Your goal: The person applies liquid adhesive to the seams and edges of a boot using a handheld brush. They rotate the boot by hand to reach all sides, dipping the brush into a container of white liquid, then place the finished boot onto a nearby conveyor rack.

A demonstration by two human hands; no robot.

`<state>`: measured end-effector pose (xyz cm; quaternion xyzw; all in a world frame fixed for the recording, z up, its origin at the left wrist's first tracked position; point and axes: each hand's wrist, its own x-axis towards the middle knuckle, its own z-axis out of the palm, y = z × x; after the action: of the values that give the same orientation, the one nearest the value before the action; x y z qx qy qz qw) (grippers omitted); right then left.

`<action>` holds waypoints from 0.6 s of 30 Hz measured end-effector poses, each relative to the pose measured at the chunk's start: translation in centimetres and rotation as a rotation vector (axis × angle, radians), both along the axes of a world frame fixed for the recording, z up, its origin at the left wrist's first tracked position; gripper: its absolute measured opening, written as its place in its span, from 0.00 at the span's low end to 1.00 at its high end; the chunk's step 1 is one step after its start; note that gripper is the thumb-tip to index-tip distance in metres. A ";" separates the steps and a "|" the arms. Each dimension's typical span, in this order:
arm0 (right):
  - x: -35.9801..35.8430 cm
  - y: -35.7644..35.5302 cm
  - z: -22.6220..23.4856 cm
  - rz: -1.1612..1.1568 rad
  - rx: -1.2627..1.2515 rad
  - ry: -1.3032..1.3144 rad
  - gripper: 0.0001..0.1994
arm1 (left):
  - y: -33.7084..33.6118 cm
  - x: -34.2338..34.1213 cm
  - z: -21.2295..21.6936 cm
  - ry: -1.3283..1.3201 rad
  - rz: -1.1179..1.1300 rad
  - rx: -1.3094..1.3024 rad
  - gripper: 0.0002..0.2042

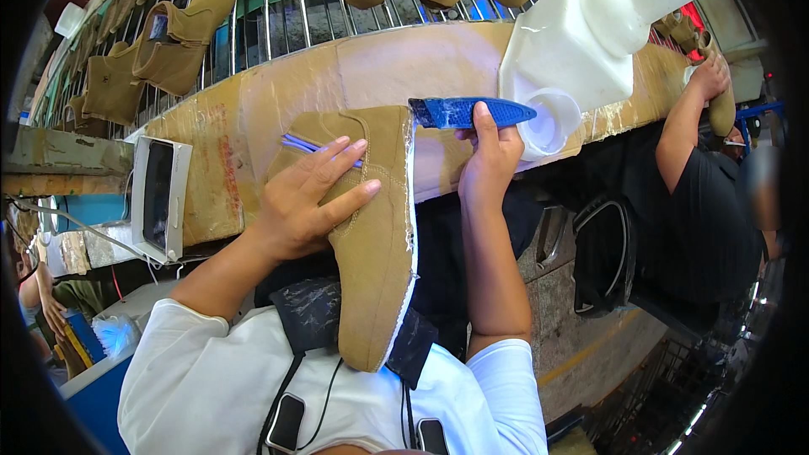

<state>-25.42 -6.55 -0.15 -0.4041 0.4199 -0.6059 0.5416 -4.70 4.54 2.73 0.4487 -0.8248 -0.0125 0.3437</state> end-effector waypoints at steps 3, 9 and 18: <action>0.5 0.0 0.3 0.010 -0.003 0.035 0.07 | -0.3 0.4 -0.6 0.001 0.006 -0.021 0.26; -0.9 3.7 1.3 0.023 -0.038 0.108 0.05 | -0.1 0.2 -0.7 0.007 0.011 -0.043 0.22; -1.6 6.8 2.1 0.026 -0.089 0.066 0.11 | -0.4 0.1 -0.9 0.006 0.011 -0.042 0.22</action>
<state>-26.98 0.28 1.99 -0.4528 0.4049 -0.6034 0.5166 -4.65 4.19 1.83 0.4461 -0.8214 0.0055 0.3555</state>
